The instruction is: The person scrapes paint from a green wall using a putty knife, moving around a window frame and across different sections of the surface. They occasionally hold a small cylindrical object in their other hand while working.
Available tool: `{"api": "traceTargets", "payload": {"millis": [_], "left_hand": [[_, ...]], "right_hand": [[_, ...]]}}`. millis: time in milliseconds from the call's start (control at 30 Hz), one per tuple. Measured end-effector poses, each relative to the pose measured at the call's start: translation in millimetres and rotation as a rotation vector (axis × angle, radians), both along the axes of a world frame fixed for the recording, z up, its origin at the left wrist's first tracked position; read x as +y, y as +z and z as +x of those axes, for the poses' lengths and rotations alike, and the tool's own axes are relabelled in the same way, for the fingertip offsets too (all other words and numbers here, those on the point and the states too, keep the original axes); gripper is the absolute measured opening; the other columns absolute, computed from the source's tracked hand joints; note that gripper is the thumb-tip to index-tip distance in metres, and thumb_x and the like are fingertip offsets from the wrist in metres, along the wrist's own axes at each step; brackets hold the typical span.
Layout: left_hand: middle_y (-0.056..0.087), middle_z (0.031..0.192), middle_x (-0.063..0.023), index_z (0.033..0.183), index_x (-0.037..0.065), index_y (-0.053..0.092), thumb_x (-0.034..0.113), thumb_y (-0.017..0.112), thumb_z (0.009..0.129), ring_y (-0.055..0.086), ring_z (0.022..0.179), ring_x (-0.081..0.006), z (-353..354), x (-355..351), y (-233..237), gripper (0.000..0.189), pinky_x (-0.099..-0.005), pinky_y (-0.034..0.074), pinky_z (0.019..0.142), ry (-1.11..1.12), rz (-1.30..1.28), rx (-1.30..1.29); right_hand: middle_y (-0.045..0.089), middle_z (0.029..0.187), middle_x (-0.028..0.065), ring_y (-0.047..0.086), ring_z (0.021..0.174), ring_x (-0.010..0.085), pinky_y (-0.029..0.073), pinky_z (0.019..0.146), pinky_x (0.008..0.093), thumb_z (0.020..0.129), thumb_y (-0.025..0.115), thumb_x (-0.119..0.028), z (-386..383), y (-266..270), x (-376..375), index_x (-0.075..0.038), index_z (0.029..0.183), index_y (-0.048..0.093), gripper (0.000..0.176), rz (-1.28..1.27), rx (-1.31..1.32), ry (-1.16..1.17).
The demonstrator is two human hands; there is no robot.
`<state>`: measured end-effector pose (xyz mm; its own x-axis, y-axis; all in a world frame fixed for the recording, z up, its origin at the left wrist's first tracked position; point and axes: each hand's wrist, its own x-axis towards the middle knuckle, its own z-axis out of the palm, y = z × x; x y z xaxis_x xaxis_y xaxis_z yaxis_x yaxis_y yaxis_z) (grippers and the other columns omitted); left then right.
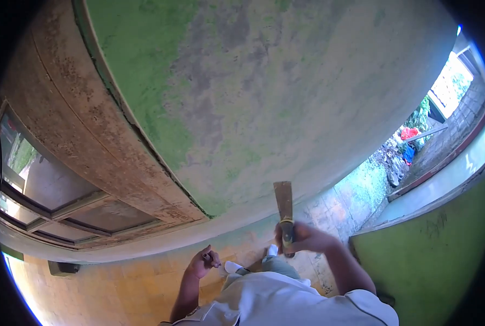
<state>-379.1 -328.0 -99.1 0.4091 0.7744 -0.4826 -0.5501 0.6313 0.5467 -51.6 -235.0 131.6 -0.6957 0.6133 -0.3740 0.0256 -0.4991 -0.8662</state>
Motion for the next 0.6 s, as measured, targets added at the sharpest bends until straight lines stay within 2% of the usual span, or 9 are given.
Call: {"api": "traceTargets", "payload": {"millis": [67, 133, 200, 233, 333, 433, 600], "left_hand": [[0.05, 0.058, -0.0102, 0.06, 0.002, 0.058, 0.048, 0.038, 0.092, 0.048, 0.063, -0.0228, 4.6, 5.3, -0.6, 0.059, -0.0341, 0.04, 0.068, -0.002, 0.003, 0.029], [0.05, 0.058, -0.0098, 0.061, 0.002, 0.057, 0.049, 0.04, 0.092, 0.048, 0.064, -0.0222, 10.9, 8.1, 3.2, 0.058, -0.0334, 0.04, 0.068, 0.003, 0.004, 0.064], [0.05, 0.061, -0.0073, 0.064, 0.004, 0.055, 0.049, 0.04, 0.092, 0.048, 0.063, -0.0185, 20.4, 10.0, 14.0, 0.055, -0.0277, 0.039, 0.066, 0.053, 0.036, -0.104], [0.05, 0.061, -0.0073, 0.064, 0.004, 0.055, 0.049, 0.04, 0.092, 0.048, 0.063, -0.0185, 25.7, 10.1, 21.1, 0.055, -0.0277, 0.039, 0.066, 0.066, 0.035, -0.095], [0.048, 0.066, -0.0058, 0.067, 0.006, 0.051, 0.05, 0.038, 0.092, 0.047, 0.065, -0.0177, 39.5, 5.7, 32.6, 0.053, -0.0274, 0.038, 0.066, 0.147, -0.005, -0.198], [0.048, 0.072, -0.0049, 0.071, 0.007, 0.049, 0.049, 0.04, 0.092, 0.046, 0.07, -0.0171, 48.4, -3.5, 32.2, 0.048, -0.0286, 0.038, 0.068, 0.124, 0.041, -0.092], [0.05, 0.077, -0.0051, 0.078, 0.006, 0.052, 0.032, 0.05, 0.09, 0.048, 0.08, -0.017, 60.9, -11.8, 39.5, 0.029, -0.0289, 0.04, 0.075, 0.168, 0.047, -0.006]], "right_hand": [[0.055, 0.081, 0.005, 0.06, 0.077, 0.0171, 0.049, 0.071, 0.0302, 0.073, 0.067, -0.003, -1.3, -55.1, -12.2, -0.004, 0.099, 0.05, 0.031, -0.021, -0.033, -0.008], [0.052, 0.075, 0.0021, 0.056, 0.068, 0.0119, 0.048, 0.063, 0.0261, 0.082, 0.063, -0.013, -3.1, -98.3, -20.5, -0.005, 0.098, 0.051, 0.022, 0.036, -0.198, 0.057], [0.052, 0.074, 0.0009, 0.054, 0.065, 0.0102, 0.046, 0.059, 0.0251, 0.085, 0.061, -0.017, -16.7, -93.4, -22.7, -0.006, 0.097, 0.051, 0.019, 0.014, -0.265, 0.078], [0.051, 0.072, -0.0002, 0.052, 0.062, 0.0085, 0.044, 0.056, 0.0241, 0.088, 0.058, -0.021, -21.5, -91.5, -22.3, -0.006, 0.096, 0.052, 0.018, -0.003, -0.336, 0.094], [0.051, 0.071, -0.0013, 0.05, 0.059, 0.0074, 0.041, 0.053, 0.0236, 0.091, 0.054, -0.027, -23.9, -101.0, -17.7, -0.006, 0.096, 0.052, 0.022, 0.002, -0.275, 0.131], [0.05, 0.069, -0.0016, 0.05, 0.058, 0.0066, 0.042, 0.053, 0.0225, 0.088, 0.057, -0.02, -22.4, -116.3, -10.3, -0.005, 0.095, 0.053, 0.017, 0.059, -0.192, 0.14], [0.049, 0.069, -0.0007, 0.049, 0.053, 0.0069, 0.042, 0.05, 0.0223, 0.084, 0.058, -0.01, -16.7, -115.2, 6.2, -0.004, 0.098, 0.052, 0.017, 0.03, -0.141, 0.135]]}}
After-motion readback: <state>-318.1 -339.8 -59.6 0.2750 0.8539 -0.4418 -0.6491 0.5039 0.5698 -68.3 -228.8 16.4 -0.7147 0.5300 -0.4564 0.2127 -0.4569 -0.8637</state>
